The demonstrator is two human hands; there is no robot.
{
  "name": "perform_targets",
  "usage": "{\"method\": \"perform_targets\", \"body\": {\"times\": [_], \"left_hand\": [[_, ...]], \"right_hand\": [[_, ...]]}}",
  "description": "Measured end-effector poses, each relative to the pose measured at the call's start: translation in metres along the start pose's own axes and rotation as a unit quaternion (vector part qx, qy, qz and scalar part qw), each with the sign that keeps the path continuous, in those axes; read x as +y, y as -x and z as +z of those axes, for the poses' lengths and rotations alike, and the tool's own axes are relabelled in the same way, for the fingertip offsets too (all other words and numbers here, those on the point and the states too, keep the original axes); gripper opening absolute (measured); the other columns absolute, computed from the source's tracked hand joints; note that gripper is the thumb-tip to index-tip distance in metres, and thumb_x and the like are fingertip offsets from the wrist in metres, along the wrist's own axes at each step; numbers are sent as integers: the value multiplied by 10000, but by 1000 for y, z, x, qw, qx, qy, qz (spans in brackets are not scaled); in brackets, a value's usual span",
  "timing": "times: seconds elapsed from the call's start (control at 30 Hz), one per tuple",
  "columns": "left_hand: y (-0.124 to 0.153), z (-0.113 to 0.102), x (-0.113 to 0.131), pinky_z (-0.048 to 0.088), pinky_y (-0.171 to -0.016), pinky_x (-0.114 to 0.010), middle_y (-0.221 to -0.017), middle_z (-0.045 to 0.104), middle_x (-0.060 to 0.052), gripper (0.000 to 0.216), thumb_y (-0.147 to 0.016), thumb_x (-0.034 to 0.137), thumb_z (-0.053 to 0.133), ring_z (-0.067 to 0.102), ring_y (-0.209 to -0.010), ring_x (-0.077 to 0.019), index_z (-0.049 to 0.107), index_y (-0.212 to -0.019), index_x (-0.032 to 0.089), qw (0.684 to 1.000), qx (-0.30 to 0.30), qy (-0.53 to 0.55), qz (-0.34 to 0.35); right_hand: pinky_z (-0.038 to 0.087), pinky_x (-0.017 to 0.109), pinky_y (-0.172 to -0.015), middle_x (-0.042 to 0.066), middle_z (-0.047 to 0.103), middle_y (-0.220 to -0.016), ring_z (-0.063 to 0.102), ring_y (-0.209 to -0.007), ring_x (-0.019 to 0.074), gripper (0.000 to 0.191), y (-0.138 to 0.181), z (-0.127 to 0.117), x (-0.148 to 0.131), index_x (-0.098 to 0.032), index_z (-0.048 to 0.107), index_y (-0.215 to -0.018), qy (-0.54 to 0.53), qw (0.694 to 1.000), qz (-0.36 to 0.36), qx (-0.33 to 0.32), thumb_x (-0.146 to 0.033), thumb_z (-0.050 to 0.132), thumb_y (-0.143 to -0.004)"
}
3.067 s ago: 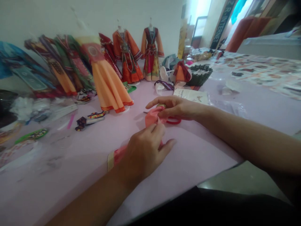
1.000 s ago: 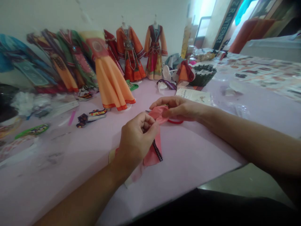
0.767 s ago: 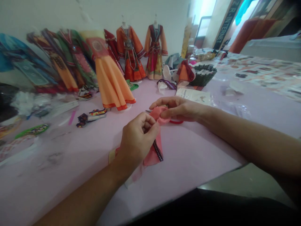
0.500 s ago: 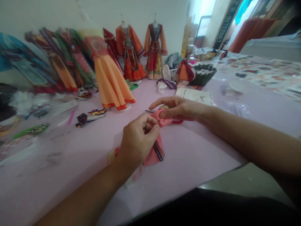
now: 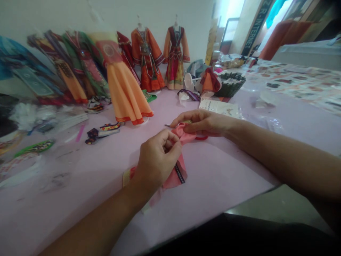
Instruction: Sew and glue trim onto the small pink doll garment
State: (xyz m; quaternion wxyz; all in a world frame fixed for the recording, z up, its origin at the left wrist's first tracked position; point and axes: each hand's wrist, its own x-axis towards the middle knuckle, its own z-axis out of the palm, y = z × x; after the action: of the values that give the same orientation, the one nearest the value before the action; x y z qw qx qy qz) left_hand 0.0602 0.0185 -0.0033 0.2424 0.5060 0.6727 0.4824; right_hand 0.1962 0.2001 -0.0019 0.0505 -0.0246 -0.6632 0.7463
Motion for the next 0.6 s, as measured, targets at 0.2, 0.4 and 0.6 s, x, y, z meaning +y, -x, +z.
{"method": "perform_targets", "body": {"times": [0.2,0.4,0.6], "left_hand": [[0,0,-1,405,-557,-239,-612,572,55,58,-780,249,623,505,-561,-98,644,-766,197,1000,-1,-4,-3],[1,-2,1,420,-568,-246,-624,596,48,66,-780,260,625,525,-572,-104,641,-759,199,1000,5,-11,-15],[1,-2,2,411,-556,-245,-612,605,48,88,-771,277,652,537,-559,-100,638,-733,198,999,19,-9,-25]], "right_hand": [[340,131,-434,-10,738,-840,481,-512,22,244,0,2,-1,-119,694,-1179,-4,1000,5,3,-104,676,-936],[377,130,-451,-4,751,-859,549,-546,30,247,-2,1,-1,-116,702,-1156,-23,1000,-2,5,-64,670,-917],[340,130,-421,-24,722,-791,509,-496,22,271,-2,-2,2,-113,682,-1190,-37,999,-6,-1,-92,686,-920]]}}
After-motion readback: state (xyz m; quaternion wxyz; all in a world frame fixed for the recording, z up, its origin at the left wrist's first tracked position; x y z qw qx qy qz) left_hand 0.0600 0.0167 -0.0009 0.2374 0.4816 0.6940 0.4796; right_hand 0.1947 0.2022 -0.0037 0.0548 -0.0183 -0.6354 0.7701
